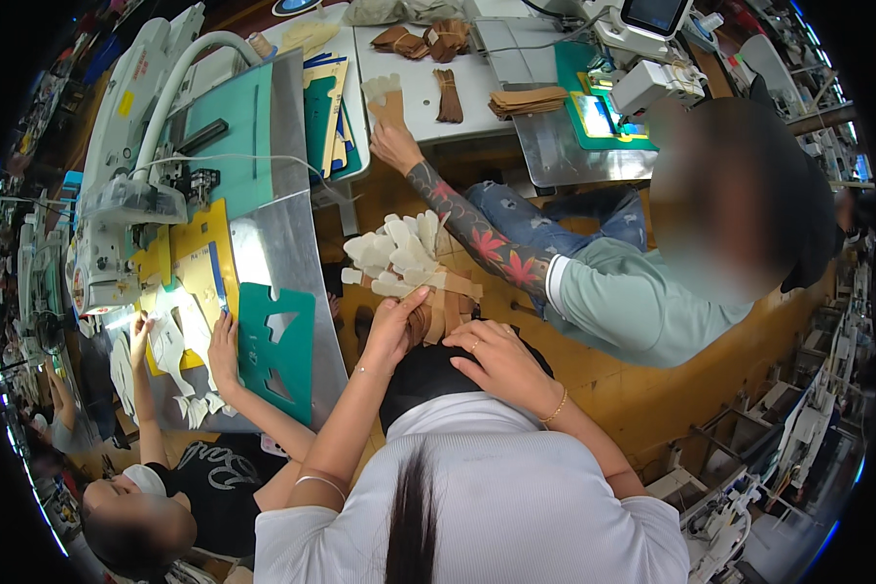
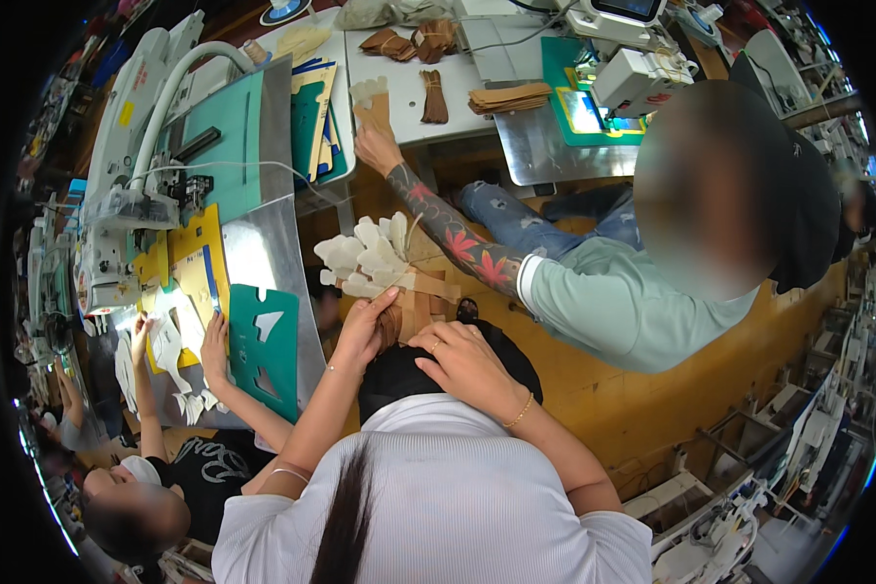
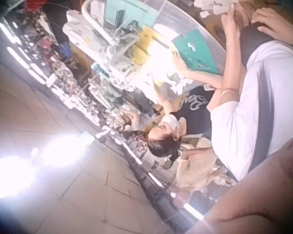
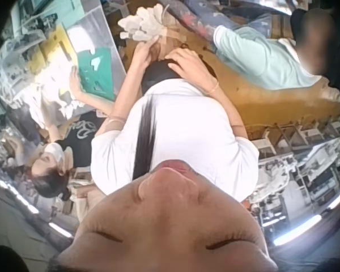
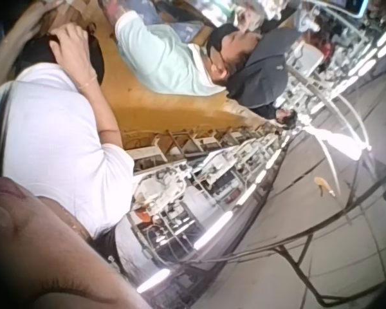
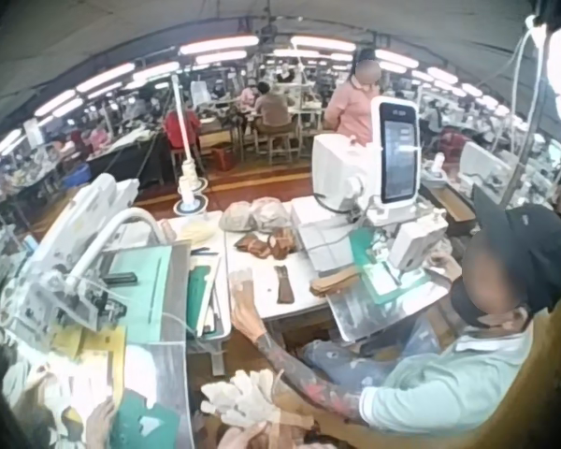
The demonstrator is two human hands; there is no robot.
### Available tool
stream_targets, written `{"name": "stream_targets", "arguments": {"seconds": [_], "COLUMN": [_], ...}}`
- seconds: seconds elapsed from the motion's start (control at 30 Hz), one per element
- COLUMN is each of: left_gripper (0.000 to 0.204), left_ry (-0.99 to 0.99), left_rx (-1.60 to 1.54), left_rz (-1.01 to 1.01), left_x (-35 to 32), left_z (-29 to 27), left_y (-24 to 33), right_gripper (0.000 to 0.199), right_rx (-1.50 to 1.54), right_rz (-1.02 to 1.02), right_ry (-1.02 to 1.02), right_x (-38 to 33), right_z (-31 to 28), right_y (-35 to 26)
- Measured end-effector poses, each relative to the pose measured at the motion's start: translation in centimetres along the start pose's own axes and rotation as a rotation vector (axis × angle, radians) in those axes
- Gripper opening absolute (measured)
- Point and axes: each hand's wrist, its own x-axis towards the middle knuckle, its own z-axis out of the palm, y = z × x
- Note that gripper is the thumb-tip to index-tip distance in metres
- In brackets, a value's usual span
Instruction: The person gathers white fabric pieces from a coworker, moves to a workstation, and marks individual pieces with a pen. The person handles the pieces one at a time, aligns them on a black mat, and writes on them under a purple light.
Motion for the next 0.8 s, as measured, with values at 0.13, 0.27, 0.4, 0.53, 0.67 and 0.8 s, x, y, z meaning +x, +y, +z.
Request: {"name": "stream_targets", "arguments": {"seconds": [0.13, 0.27, 0.4, 0.53, 0.67, 0.8], "left_gripper": [0.035, 0.035, 0.036, 0.041, 0.038, 0.038], "left_ry": [-0.033, -0.004, -0.105, -0.188, -0.111, -0.113], "left_rx": [0.002, 0.007, -0.027, -0.02, 0.199, 0.311], "left_rz": [-0.067, -0.121, -0.131, -0.15, -0.062, -0.098], "left_x": [-0.5, -0.7, -1.4, -2.8, -3.5, -2.5], "left_z": [-0.1, 0.1, 0.8, 1.6, 2.9, 2.0], "left_y": [-0.5, -1.8, -2.0, -1.2, -0.9, -1.2], "right_gripper": [0.025, 0.024, 0.022, 0.023, 0.024, 0.021], "right_rx": [-0.031, -0.046, -0.081, -0.133, -0.175, 0.128], "right_rz": [0.023, 0.019, 0.045, 0.035, 0.041, 0.102], "right_ry": [0.007, 0.073, 0.169, 0.236, 0.319, 0.306], "right_x": [0.0, 0.1, 0.0, 0.6, 1.0, 1.1], "right_z": [0.0, -0.1, 0.0, -0.3, -0.3, -2.0], "right_y": [-0.3, 0.0, 0.4, 0.6, 1.3, -1.0]}}
